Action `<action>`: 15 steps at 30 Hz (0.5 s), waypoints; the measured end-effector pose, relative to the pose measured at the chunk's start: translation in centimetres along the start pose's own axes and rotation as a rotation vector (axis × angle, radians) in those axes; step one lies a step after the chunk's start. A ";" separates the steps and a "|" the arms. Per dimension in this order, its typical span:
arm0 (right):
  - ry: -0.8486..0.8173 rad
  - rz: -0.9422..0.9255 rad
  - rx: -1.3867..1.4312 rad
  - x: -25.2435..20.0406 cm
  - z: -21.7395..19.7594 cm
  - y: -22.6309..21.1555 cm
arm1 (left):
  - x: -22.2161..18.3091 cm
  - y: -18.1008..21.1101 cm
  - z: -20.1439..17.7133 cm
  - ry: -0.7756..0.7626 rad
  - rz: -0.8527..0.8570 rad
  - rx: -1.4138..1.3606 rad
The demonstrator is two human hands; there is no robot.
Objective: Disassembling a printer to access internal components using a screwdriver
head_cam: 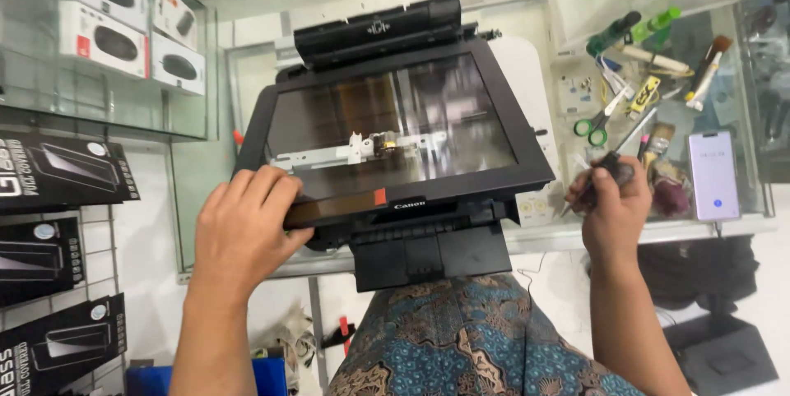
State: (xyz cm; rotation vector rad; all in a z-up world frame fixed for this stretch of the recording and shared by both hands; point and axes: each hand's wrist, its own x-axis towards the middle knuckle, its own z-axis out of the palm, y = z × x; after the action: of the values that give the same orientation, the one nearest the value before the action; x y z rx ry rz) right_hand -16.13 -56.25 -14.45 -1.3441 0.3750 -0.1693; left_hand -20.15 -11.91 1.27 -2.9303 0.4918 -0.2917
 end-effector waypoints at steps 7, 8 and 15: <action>-0.047 0.025 0.004 -0.7 0.3 0.1 | -1.8 1.1 1.8 0.047 -0.005 -0.067; -0.058 0.008 -0.021 -0.7 0.4 0.0 | -1.8 1.1 1.7 0.012 -0.015 -0.059; -0.110 -0.069 0.101 -2.0 1.1 -1.6 | -1.3 1.9 -0.2 -0.034 -0.003 0.018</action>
State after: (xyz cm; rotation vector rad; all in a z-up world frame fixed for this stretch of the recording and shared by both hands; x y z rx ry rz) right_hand -17.43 -54.92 -12.36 -1.2613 0.2247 -0.1691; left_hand -21.98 -13.29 0.86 -2.9137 0.4768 -0.2447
